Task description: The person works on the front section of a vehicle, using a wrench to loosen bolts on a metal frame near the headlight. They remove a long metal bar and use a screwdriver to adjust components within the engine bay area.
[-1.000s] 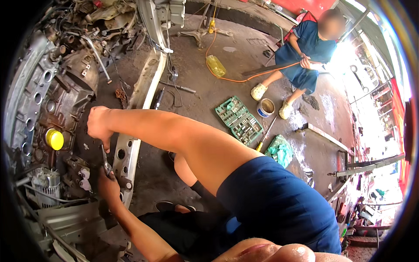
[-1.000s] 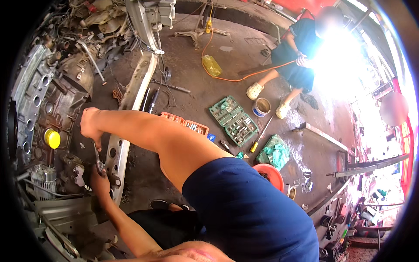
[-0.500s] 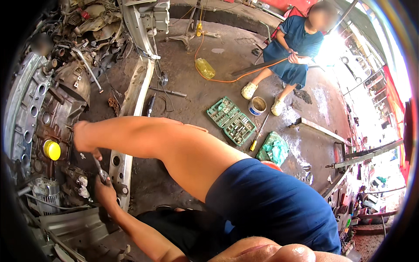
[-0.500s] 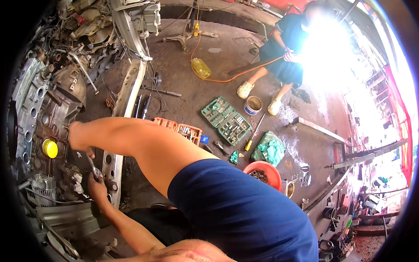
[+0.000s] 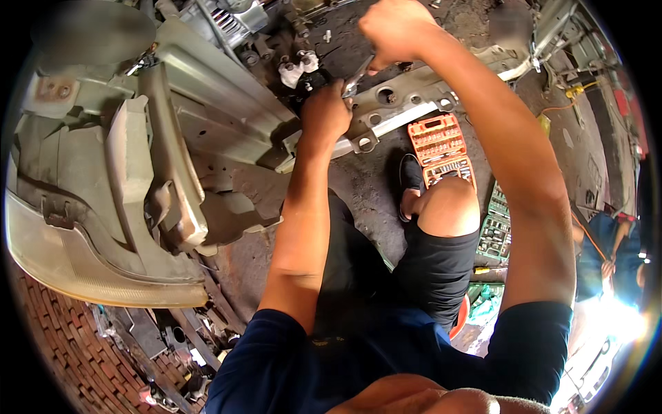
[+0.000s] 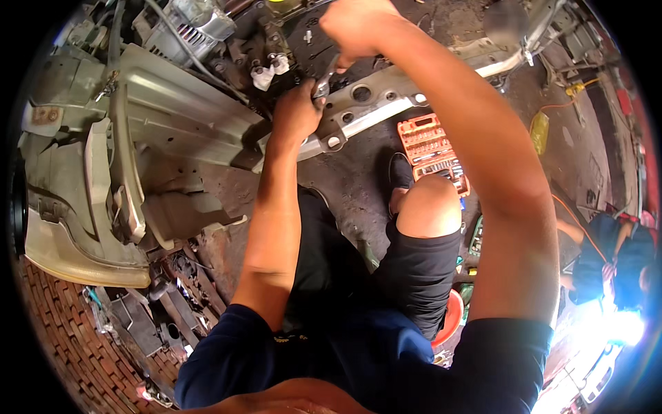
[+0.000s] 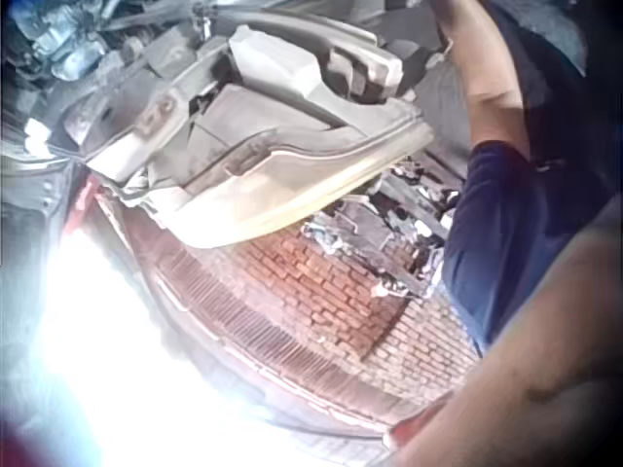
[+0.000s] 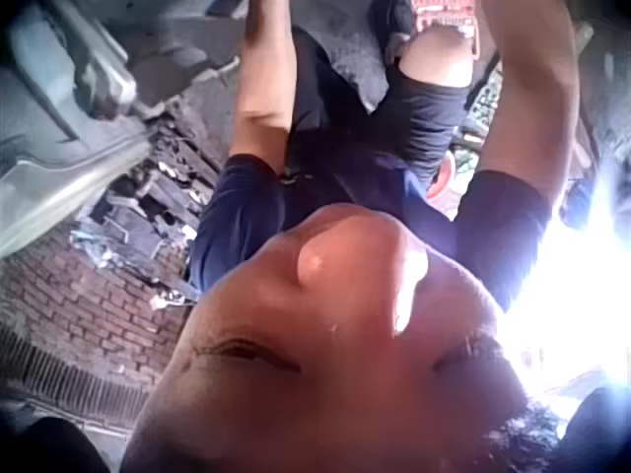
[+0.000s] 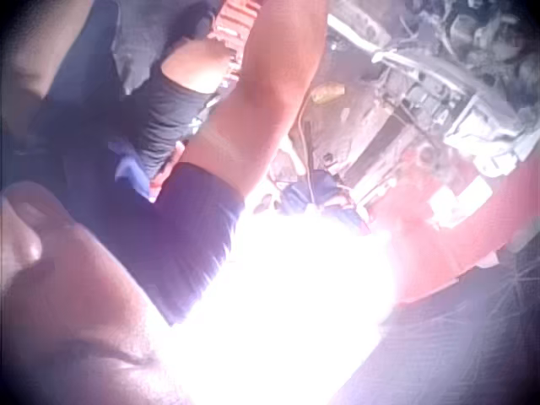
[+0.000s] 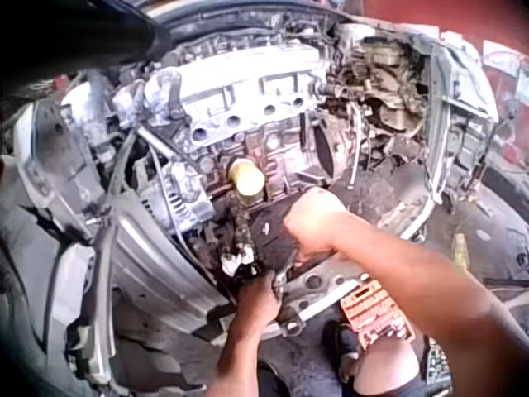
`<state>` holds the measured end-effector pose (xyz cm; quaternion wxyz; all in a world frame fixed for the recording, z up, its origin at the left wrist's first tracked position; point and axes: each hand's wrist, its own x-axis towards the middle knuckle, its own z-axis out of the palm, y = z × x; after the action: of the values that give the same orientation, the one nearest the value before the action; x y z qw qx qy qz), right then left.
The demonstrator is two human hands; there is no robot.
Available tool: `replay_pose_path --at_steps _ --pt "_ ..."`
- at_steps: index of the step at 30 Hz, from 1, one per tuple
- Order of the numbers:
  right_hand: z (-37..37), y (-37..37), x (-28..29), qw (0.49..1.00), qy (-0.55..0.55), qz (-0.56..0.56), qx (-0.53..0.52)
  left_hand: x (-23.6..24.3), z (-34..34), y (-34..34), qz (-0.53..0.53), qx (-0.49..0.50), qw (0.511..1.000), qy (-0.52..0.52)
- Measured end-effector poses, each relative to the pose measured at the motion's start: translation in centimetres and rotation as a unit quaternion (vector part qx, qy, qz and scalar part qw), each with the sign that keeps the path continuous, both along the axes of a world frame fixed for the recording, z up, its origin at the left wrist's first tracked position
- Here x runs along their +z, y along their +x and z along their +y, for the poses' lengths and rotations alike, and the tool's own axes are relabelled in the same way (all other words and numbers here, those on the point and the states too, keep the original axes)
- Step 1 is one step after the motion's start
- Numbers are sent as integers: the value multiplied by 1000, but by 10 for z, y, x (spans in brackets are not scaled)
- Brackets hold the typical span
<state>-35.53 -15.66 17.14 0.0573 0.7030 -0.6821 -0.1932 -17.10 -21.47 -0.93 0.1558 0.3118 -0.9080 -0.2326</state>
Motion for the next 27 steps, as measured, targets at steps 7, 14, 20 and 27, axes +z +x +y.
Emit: replay_pose_path --at_steps 7,14,20,27 --pt "-18 -22 -29 998 12 -52 -40 -12 -16 1 -7 27 1000 -9" --pt "-12 -41 -50 997 -26 -61 -44 -10 -12 -3 -18 32 999 -6" --pt "-8 -39 -47 992 -88 -93 -14 -8 -9 -7 -18 52 998 -12" --pt "16 -31 -5 999 -36 38 -9 12 15 -1 32 24 999 -22"
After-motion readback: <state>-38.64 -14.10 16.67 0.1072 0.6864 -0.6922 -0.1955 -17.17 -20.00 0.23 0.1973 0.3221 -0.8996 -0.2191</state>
